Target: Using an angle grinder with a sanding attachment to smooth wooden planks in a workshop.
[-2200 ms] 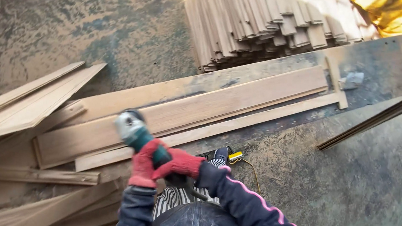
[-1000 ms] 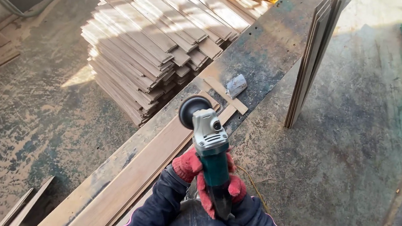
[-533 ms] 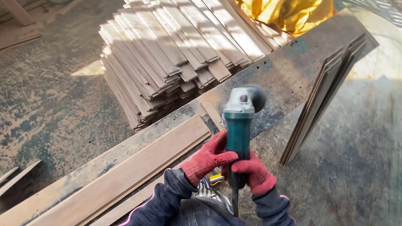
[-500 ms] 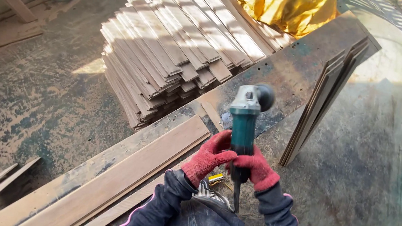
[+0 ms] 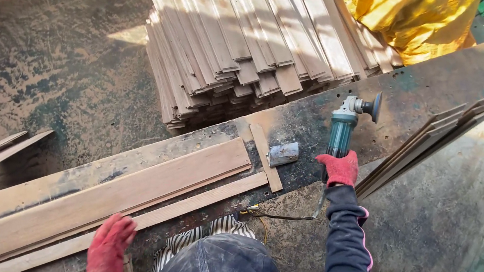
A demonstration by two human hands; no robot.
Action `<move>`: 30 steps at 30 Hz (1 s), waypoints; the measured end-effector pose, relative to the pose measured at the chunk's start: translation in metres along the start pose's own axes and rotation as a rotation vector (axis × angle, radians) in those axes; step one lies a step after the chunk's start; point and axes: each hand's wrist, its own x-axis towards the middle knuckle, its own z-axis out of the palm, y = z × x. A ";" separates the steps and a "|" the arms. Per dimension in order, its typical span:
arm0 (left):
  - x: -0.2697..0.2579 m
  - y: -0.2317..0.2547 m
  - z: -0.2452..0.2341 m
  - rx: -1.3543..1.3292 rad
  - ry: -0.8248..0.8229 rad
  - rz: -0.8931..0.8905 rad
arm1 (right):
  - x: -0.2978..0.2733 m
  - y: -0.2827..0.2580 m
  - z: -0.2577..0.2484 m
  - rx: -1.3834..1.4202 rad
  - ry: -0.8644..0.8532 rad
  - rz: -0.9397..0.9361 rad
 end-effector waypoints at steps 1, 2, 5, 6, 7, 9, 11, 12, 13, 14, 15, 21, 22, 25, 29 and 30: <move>0.002 -0.029 -0.049 -0.098 0.005 0.100 | 0.001 -0.008 -0.001 -0.048 -0.013 0.047; -0.001 -0.034 -0.054 -0.100 0.022 0.097 | 0.013 -0.005 0.005 -0.057 -0.027 0.042; -0.018 -0.044 -0.071 -0.134 0.196 0.081 | 0.038 0.004 0.030 -0.190 0.083 0.021; -0.021 -0.046 -0.069 -0.161 0.209 0.043 | 0.044 0.007 0.037 -0.230 0.131 0.017; -0.022 -0.047 -0.066 -0.188 0.216 0.005 | 0.051 0.009 0.043 -0.267 0.185 0.014; -0.034 -0.029 -0.036 -0.189 0.237 -0.012 | 0.028 -0.013 0.048 -0.257 0.211 -0.037; -0.038 -0.020 -0.010 -0.186 0.237 -0.036 | 0.017 -0.022 0.052 -0.246 0.255 -0.074; -0.038 -0.020 -0.001 -0.164 0.234 -0.028 | 0.015 -0.021 0.056 -0.299 0.263 -0.097; -0.035 -0.019 0.010 -0.143 0.224 -0.017 | 0.015 -0.021 0.058 -0.348 0.276 -0.119; -0.031 -0.025 0.013 -0.145 0.226 -0.022 | 0.012 -0.025 0.059 -0.354 0.275 -0.120; -0.026 -0.031 0.016 -0.145 0.192 -0.040 | 0.009 -0.029 0.059 -0.357 0.267 -0.118; -0.014 -0.043 0.045 -0.147 0.119 -0.130 | 0.010 -0.029 0.060 -0.337 0.244 -0.108; -0.012 -0.044 0.047 -0.133 0.111 -0.150 | 0.009 -0.027 0.057 -0.249 0.225 -0.126; -0.002 -0.050 0.043 -0.151 0.088 -0.117 | 0.014 -0.020 0.054 -0.198 0.156 -0.129; 0.008 -0.048 0.040 -0.155 0.112 -0.112 | -0.019 -0.055 0.030 -0.166 0.262 -0.199; 0.011 -0.050 0.042 -0.113 0.183 -0.075 | -0.026 -0.061 0.027 -0.209 0.146 -0.366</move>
